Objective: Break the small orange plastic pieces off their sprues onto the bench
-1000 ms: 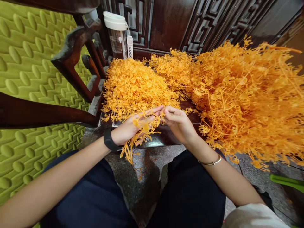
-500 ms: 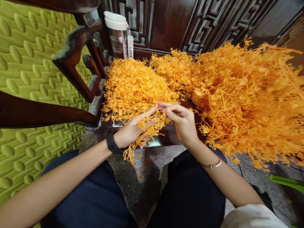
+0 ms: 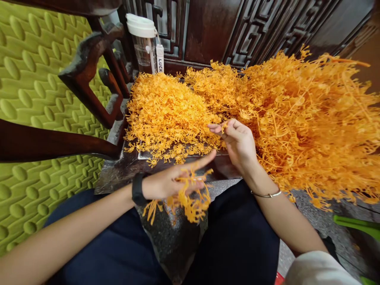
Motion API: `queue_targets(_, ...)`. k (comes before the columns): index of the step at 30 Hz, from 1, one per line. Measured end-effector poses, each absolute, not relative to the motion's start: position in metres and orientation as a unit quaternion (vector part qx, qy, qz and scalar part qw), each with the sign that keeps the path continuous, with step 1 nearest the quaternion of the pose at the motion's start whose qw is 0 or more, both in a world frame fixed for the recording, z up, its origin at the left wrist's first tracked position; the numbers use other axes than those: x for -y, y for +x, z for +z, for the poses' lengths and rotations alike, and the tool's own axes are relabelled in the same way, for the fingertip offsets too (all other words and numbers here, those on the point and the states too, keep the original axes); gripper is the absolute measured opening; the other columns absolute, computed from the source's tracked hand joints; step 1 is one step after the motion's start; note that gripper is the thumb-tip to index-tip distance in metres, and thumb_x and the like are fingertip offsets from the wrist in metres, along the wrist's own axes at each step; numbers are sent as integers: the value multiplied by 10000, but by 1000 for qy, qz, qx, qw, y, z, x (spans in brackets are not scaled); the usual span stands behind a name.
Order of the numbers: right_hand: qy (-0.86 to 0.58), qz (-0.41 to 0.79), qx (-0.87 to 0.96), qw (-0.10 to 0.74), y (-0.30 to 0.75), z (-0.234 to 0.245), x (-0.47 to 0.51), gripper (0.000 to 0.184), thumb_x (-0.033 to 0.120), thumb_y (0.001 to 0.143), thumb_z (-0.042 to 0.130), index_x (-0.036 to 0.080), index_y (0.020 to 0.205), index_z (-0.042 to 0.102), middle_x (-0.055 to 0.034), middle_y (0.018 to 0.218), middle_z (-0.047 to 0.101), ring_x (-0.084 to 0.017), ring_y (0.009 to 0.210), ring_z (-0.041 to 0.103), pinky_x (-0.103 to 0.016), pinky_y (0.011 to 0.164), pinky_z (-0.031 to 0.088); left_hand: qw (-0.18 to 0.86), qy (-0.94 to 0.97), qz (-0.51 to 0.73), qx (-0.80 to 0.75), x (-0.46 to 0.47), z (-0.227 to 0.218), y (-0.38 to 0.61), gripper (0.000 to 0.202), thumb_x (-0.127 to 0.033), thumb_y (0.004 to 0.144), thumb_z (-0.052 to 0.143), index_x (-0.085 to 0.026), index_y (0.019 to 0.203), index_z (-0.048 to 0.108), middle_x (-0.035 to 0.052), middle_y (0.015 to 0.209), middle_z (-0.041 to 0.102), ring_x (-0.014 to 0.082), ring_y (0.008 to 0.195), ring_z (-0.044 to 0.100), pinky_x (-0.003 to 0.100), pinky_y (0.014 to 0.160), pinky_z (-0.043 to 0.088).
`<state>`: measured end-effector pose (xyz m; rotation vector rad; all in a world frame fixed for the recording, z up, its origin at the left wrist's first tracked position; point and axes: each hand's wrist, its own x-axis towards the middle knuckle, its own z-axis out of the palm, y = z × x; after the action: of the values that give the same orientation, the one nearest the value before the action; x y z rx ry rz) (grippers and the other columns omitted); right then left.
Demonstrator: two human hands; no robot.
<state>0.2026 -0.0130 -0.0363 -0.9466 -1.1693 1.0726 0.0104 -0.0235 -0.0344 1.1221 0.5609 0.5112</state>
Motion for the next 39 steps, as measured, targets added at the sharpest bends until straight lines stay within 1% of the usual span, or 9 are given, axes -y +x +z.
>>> queue_targets(5, -442, 359, 550, 611, 199, -33, 15, 87, 327, 833, 566, 250, 838, 606, -10, 939, 669, -161, 959, 614, -360, 926, 448, 764, 589, 153, -215, 38, -45, 23, 591, -210, 748, 634, -241, 1313, 464, -17, 588, 598, 138, 589, 573, 172, 468, 376)
queue_targets(10, -483, 256, 576, 607, 201, -35, 14, 105, 303, 791, 623, 259, 878, 662, -15, 968, 640, -163, 902, 581, -331, 862, 460, 772, 571, 113, -256, 34, -51, 23, 633, -266, 805, 583, -197, 1384, 338, -49, 537, 545, 80, 426, 453, 171, 441, 329)
queue_targets(17, -501, 333, 487, 633, 219, -45, -2, 248, 210, 665, 709, 243, 899, 638, -10, 976, 648, -166, 916, 593, -363, 923, 448, 775, 524, 142, -322, 27, -40, 20, 336, -328, 825, 538, -144, 1105, 557, -59, 490, 469, 51, 324, 392, 165, 350, 331)
queue_targets(20, -497, 362, 474, 630, 218, -44, -3, 417, 202, 631, 726, 275, 1017, 585, -15, 1108, 620, -179, 1007, 583, -378, 949, 442, 775, 491, 179, -356, 25, -42, 18, 301, -313, 829, 524, -116, 1053, 570, -83, 430, 383, 47, 310, 331, 165, 328, 339)
queue_targets(22, -492, 381, 478, 620, 216, -40, -1, 399, 215, 647, 715, 281, 1019, 586, -16, 1151, 605, -182, 1031, 579, -378, 940, 448, 778, 468, 195, -372, 23, -45, 18, 300, -295, 835, 510, -104, 1061, 560, -90, 407, 355, 47, 310, 299, 164, 318, 342)
queue_targets(26, -444, 462, 538, 547, 207, -30, 11, 99, 270, 769, 625, 231, 856, 654, -19, 908, 664, -152, 840, 623, -339, 831, 488, 776, 457, 195, -389, 22, -49, 17, 201, -240, 818, 502, -96, 927, 590, -83, 392, 358, 47, 295, 303, 168, 302, 351)
queue_targets(28, -413, 493, 591, 487, 203, -26, 18, 98, 301, 796, 608, 219, 801, 661, -9, 785, 650, -135, 744, 612, -314, 769, 497, 780, 450, 198, -387, 22, -49, 18, 180, -259, 810, 517, -103, 854, 594, -81, 382, 357, 45, 288, 303, 170, 301, 350)
queue_targets(34, -327, 501, 740, 307, 199, -24, 24, 265, 250, 726, 694, 207, 980, 633, -42, 1024, 610, -166, 964, 564, -331, 860, 459, 817, 396, 235, -349, 19, -53, 17, 283, -325, 741, 642, -130, 938, 586, -95, 387, 371, 35, 289, 311, 164, 316, 346)
queue_targets(39, -333, 503, 730, 321, 200, -26, 21, 162, 236, 713, 707, 185, 836, 614, -29, 905, 603, -150, 878, 572, -322, 820, 465, 842, 381, 232, -303, 18, -55, 16, 217, -310, 738, 620, -114, 821, 584, -89, 372, 368, 34, 277, 290, 176, 310, 378)
